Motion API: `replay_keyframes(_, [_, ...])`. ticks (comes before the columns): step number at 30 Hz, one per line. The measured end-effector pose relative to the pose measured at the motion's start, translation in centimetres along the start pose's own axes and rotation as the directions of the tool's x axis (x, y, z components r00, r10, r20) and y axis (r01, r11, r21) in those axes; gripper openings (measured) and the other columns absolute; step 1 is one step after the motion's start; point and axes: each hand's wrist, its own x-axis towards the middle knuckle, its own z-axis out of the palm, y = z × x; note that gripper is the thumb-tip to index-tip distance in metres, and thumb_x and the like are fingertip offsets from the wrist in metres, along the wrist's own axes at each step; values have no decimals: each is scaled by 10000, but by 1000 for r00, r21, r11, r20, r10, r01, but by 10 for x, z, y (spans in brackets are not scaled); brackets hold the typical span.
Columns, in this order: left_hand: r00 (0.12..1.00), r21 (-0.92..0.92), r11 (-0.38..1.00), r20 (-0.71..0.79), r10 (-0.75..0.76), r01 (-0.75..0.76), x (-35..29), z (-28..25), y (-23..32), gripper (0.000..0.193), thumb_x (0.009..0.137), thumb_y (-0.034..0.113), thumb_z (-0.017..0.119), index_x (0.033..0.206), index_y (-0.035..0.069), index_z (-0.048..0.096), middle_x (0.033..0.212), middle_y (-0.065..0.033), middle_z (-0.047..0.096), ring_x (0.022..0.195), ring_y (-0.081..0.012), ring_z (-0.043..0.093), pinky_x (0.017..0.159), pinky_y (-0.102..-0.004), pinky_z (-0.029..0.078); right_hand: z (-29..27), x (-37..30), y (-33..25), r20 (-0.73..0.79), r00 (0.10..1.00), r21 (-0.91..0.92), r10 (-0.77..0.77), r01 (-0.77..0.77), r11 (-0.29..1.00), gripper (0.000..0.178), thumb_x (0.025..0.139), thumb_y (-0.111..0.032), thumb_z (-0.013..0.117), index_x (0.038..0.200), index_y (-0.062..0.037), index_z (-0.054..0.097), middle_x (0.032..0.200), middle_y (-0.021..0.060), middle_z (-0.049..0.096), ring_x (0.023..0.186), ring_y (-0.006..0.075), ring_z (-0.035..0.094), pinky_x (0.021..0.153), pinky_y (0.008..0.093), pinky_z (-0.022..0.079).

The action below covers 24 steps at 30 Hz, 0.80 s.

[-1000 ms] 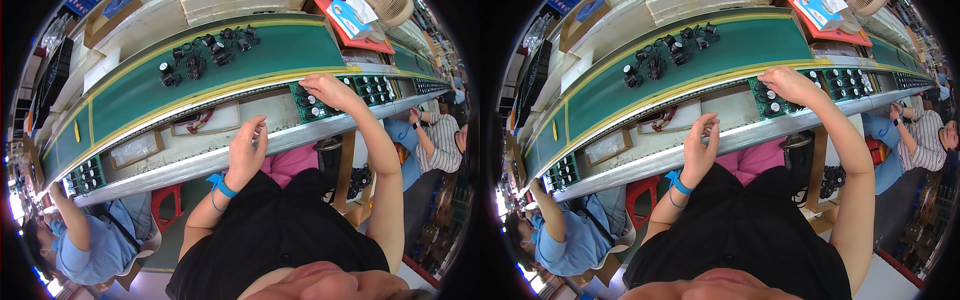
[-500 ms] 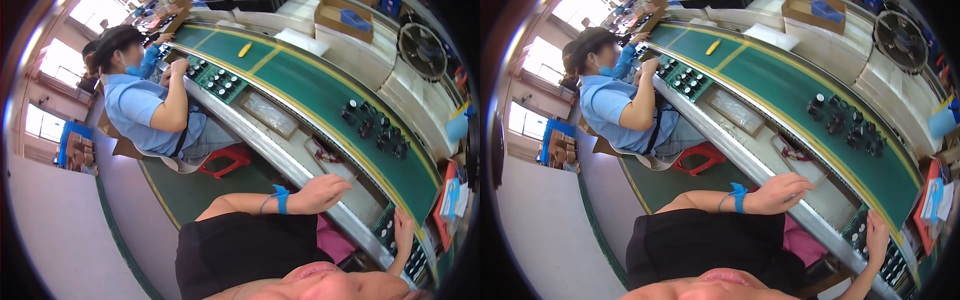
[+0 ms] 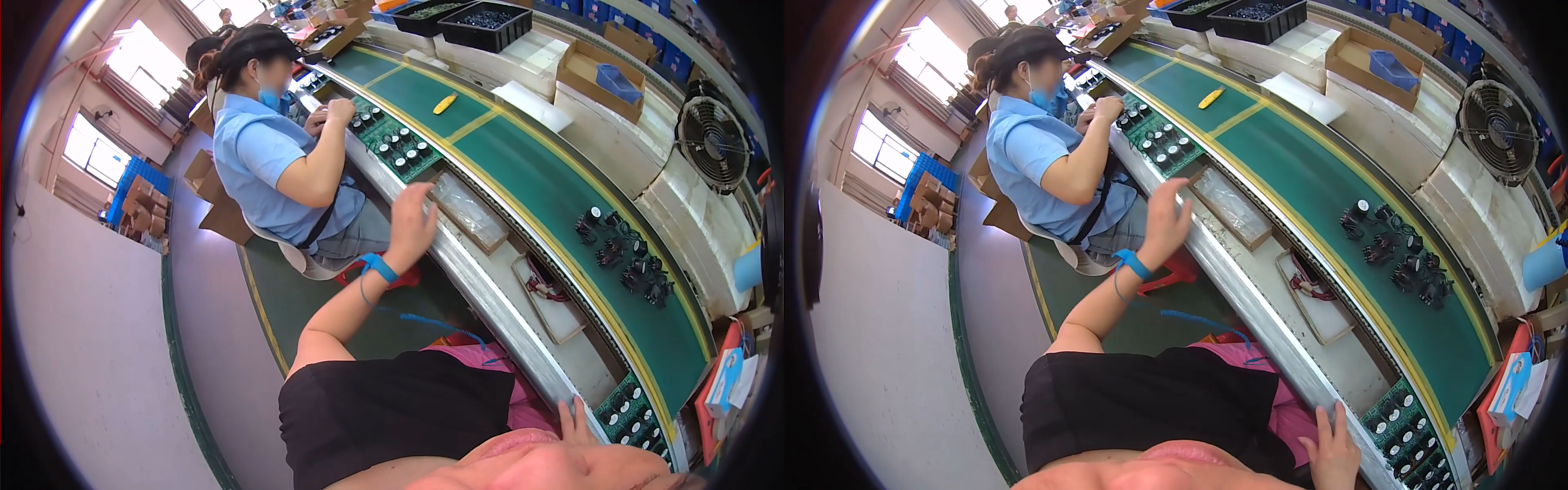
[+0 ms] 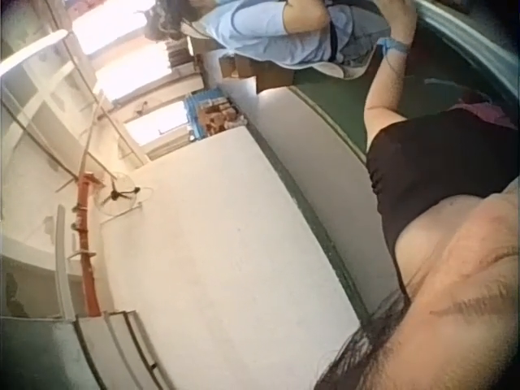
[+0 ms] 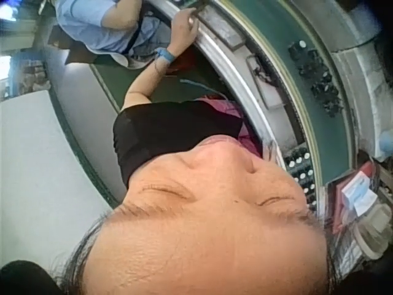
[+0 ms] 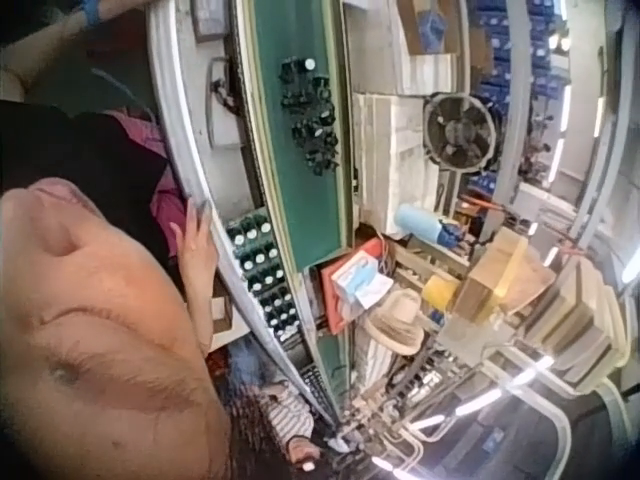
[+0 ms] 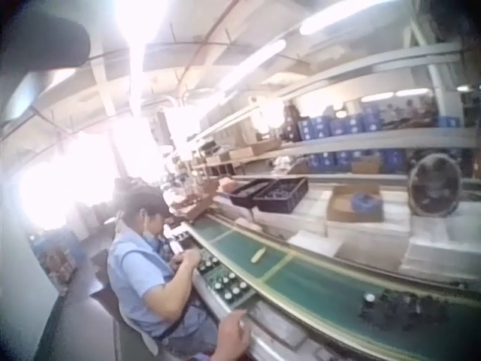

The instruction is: The person assembles electronic components by hand, inserting them into a PCB on a factory assembly line.

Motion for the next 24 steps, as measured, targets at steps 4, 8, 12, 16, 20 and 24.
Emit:
replay_keyframes(4, [988, 181, 976, -126, -95, 117, 9, -5, -69, 438, 808, 65, 605, 1225, 11, 481, 1161, -215, 542, 1123, -376, 497, 976, -449, 383, -8, 28, -32, 66, 772, 314, 632, -618, 721, 768, 777, -375, 716, 1426, -190, 350, 1427, 212, 373, 733, 391, 656, 561, 460, 530])
replay_keyframes(8, [966, 173, 957, -153, -209, 234, 16, -5, -108, 444, 818, 82, 600, 1230, -13, 465, 1155, -242, 538, 1114, -391, 499, 978, -447, 380, -22, 39, -34, 72, 666, 231, 742, -735, 637, 777, 799, -371, 697, 1446, -177, 312, 1410, 201, 391, 736, 374, 657, 550, 443, 522])
replay_keyframes(12, [929, 95, 928, -127, -347, 359, 37, -1, -122, 455, 840, 120, 581, 1229, -59, 429, 1120, -274, 536, 1114, -412, 487, 968, -451, 383, -21, 42, -35, 69, 580, 197, 812, -805, 559, 758, 826, -368, 671, 1448, -154, 295, 1330, 179, 465, 748, 370, 655, 573, 438, 523])
replay_keyframes(16, [884, 55, 930, -335, -326, 363, 48, 14, -165, 548, 914, 269, 549, 1270, -120, 399, 1239, -330, 498, 1174, -440, 474, 1011, -444, 358, -18, 42, -31, 94, 535, 170, 839, -839, 516, 741, 850, -403, 636, 1450, -150, 282, 1287, 168, 495, 764, 367, 654, 588, 444, 523])
replay_keyframes(20, [894, 216, 895, -324, -311, 389, 58, 23, -197, 668, 944, 461, 473, 1204, -155, 484, 1210, -340, 527, 1154, -445, 503, 1021, -451, 353, -20, 40, -29, 188, 473, 147, 861, -880, 451, 713, 889, -462, 560, 1459, -161, 254, 1283, 159, 512, 798, 380, 653, 627, 468, 527])
replay_keyframes(24, [909, 266, 884, -277, -311, 384, 72, 35, -216, 686, 937, 489, 472, 1185, -150, 512, 1185, -339, 544, 1125, -439, 530, 999, -449, 381, -25, 40, -32, 164, 432, 178, 887, -897, 404, 684, 910, -471, 522, 1461, -176, 244, 1289, 153, 534, 838, 401, 646, 682, 487, 526])
